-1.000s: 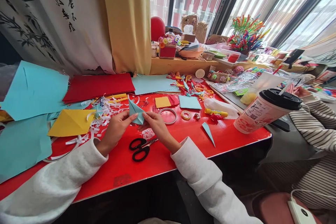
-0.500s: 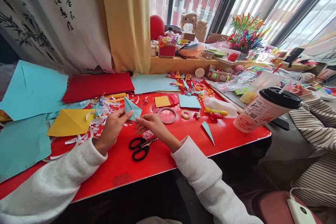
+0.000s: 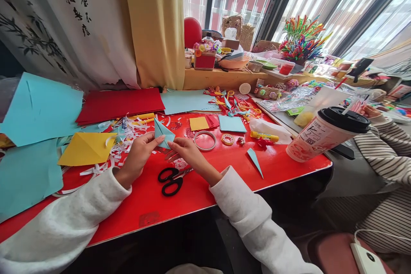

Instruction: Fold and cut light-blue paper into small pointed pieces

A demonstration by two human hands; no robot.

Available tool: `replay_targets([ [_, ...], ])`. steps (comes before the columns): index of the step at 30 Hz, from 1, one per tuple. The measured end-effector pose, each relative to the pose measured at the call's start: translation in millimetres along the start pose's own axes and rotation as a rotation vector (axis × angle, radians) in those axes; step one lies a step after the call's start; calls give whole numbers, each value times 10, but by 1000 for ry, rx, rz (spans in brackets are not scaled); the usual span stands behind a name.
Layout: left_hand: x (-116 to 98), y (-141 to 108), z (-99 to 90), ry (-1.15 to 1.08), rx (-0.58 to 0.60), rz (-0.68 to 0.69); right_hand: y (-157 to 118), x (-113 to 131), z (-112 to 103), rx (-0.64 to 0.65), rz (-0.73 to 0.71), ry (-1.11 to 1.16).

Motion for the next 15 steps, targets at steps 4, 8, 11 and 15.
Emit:
replay_targets([
  [4, 27, -1, 45, -24, 84, -27, 6, -18, -48, -58, 7, 18],
  [8, 13, -4, 59, -59, 100, -19, 7, -17, -53, -74, 24, -3],
  [11, -2, -3, 41, -22, 84, -2, 13, -2, -60, -91, 3, 18],
  [15, -3, -3, 30, 28, 73, 14, 10, 30, -106, -147, -84, 73],
])
Point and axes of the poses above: each hand's wrist, its own y-axis towards the middle knuckle, its own z-axis out of the palm, x = y × z, the point moved 5 cm from there along y, towards the middle knuckle, and after that the axes turned 10 degrees about z, right-handed, at the moved point
